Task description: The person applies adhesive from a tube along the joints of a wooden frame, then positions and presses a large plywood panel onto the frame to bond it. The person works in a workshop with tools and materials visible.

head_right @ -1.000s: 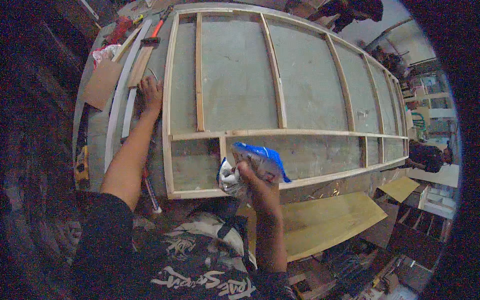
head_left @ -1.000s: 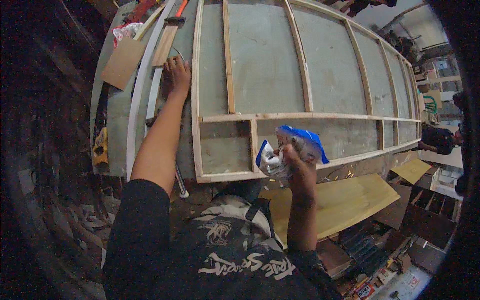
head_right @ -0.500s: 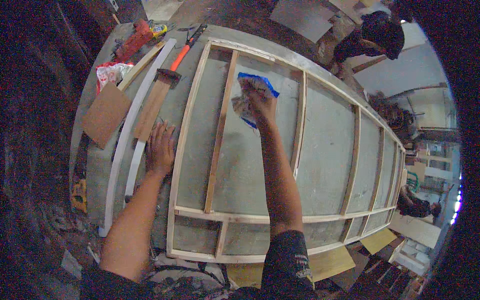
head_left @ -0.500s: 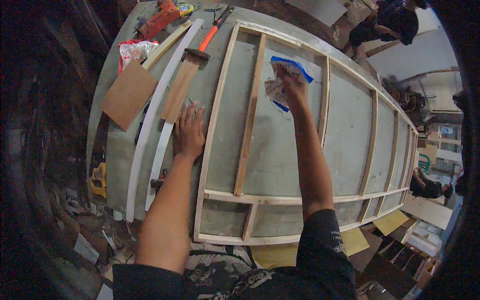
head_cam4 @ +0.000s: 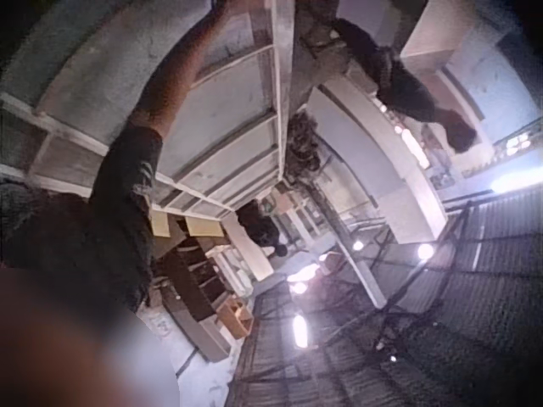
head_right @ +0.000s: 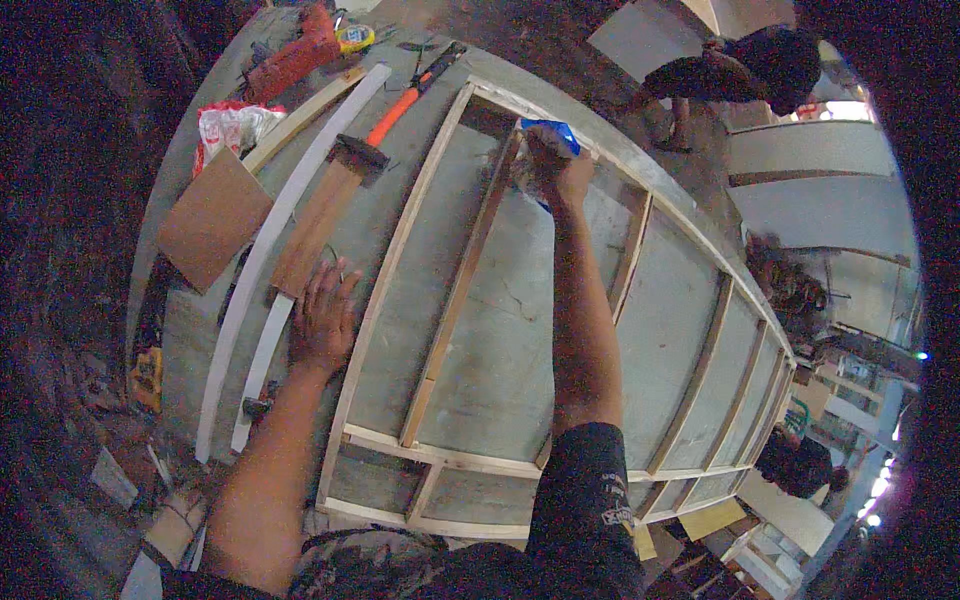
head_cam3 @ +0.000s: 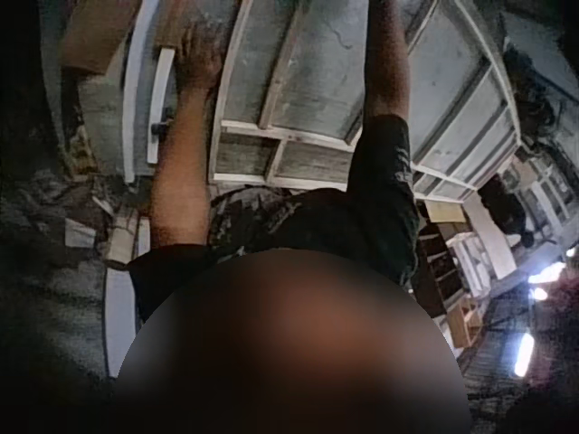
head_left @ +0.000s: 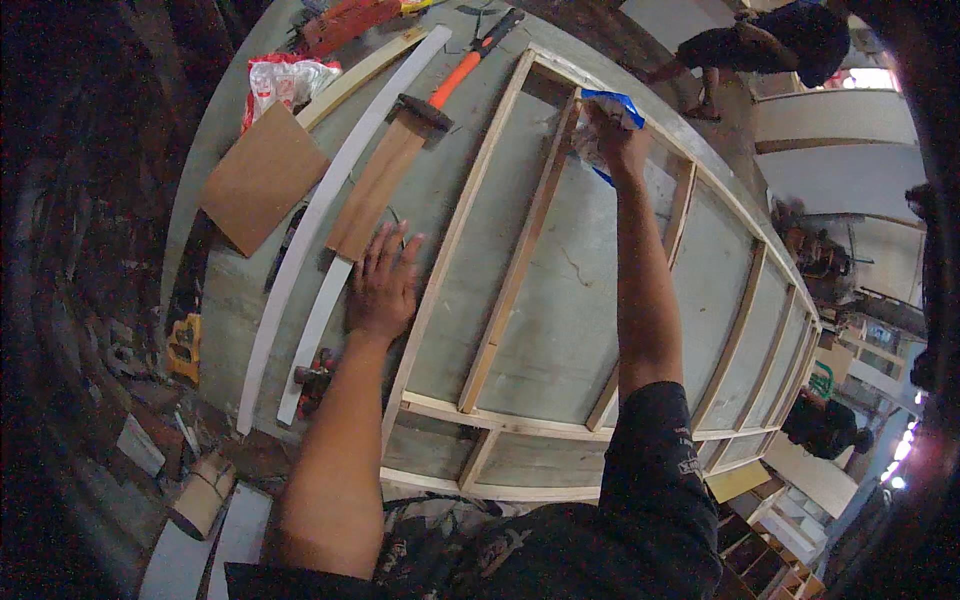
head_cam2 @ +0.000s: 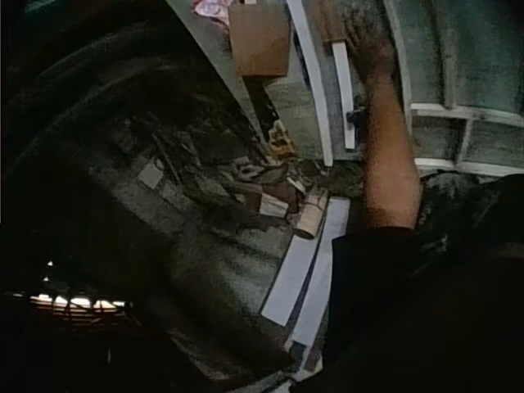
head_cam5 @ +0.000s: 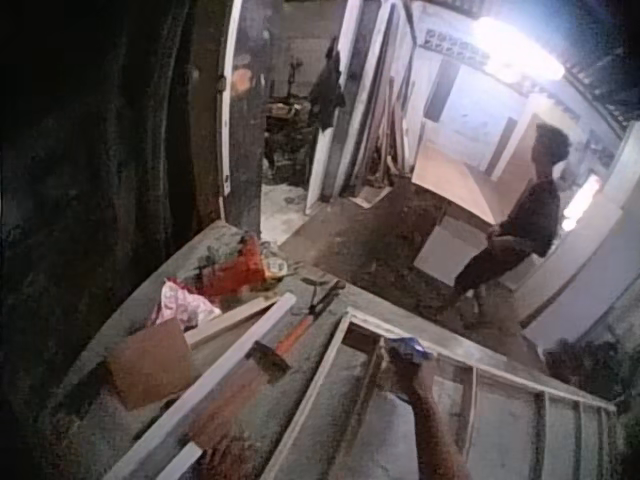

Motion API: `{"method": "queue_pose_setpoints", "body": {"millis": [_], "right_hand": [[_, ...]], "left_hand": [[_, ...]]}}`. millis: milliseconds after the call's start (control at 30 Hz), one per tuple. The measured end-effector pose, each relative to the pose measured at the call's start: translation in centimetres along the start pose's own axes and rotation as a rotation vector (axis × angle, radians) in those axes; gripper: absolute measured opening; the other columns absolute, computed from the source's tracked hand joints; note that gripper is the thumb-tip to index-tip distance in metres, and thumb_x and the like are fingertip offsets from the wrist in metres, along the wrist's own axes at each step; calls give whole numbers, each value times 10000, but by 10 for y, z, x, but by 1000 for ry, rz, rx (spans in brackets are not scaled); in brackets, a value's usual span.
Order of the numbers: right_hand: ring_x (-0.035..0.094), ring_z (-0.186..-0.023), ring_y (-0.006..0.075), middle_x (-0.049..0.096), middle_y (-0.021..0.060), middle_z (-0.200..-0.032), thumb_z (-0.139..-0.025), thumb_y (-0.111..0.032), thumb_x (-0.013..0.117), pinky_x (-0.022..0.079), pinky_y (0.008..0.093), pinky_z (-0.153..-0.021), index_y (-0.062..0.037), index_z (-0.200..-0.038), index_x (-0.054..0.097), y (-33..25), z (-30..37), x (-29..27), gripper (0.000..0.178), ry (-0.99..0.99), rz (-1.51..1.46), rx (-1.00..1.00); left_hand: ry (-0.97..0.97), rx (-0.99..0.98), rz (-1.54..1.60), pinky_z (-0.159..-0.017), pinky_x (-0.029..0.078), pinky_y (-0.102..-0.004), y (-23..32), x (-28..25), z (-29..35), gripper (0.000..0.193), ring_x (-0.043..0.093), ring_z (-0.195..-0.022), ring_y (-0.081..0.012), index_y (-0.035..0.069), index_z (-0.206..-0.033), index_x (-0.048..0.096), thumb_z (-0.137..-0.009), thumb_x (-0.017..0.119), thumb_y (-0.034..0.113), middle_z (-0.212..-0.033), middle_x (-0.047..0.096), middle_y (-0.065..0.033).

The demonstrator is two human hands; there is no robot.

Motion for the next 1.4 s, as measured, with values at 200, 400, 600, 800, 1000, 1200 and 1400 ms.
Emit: {"method": "queue_pose_setpoints", "body": {"millis": [200,400,600,800,1000,1200,1400], "right_hand": [[720,-770,160,777,90,-854,-806,-262,895,567,333,-734,-34,-900,778,-16,25,-2,273,-10,-56,-88],[643,-751,83,744,9,-840,-866,-254,855,511,287,-670,-54,-982,799,-11,83,-3,238,-170,182,129],[616,-712,67,737,5,-819,-871,-239,855,502,277,-650,-39,-967,799,-30,146,-6,229,-183,188,156],[645,-692,83,737,30,-783,-885,-182,838,508,264,-641,7,-959,785,-48,194,-10,210,-179,101,125],[620,-552,124,665,79,-604,-883,-289,820,478,345,-538,-24,-772,728,-62,235,-19,301,-186,232,34],[603,-529,141,638,96,-592,-885,-308,806,465,355,-528,-36,-773,721,-78,273,-17,306,-238,196,85],[587,-614,53,676,32,-646,-919,-191,796,462,292,-539,3,-855,765,-92,327,-22,207,-332,230,172]], "left_hand": [[46,19,16,-1216,306,-511,1,-2,-1,513,351,-1505,-313,215,-1526,457,-1015,504,211,-1624,393,-67],[108,39,4,-1218,304,-508,4,-7,0,488,361,-1501,-317,206,-1512,474,-1024,495,213,-1618,406,-63],[96,36,-33,-1220,302,-506,4,-7,-1,482,371,-1492,-317,207,-1508,482,-1026,492,217,-1607,420,-67],[130,62,-20,-1206,306,-538,5,-8,0,467,382,-1480,-337,186,-1514,490,-1049,463,228,-1595,433,-86],[145,65,-13,-1218,300,-501,5,-8,0,460,384,-1483,-311,204,-1491,507,-1032,502,231,-1590,441,-71],[174,90,15,-1215,293,-527,7,-10,1,457,379,-1480,-334,194,-1497,500,-1040,494,209,-1585,444,-84],[185,102,8,-1214,294,-528,6,-8,1,448,386,-1475,-339,182,-1496,494,-1051,475,229,-1570,458,-93]]}}
Point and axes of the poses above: each hand's wrist, its own z-axis away from the middle knuckle, its own x-axis out of the palm, y = z × x, the point moved 10 cm from there along -z, towards the middle knuckle
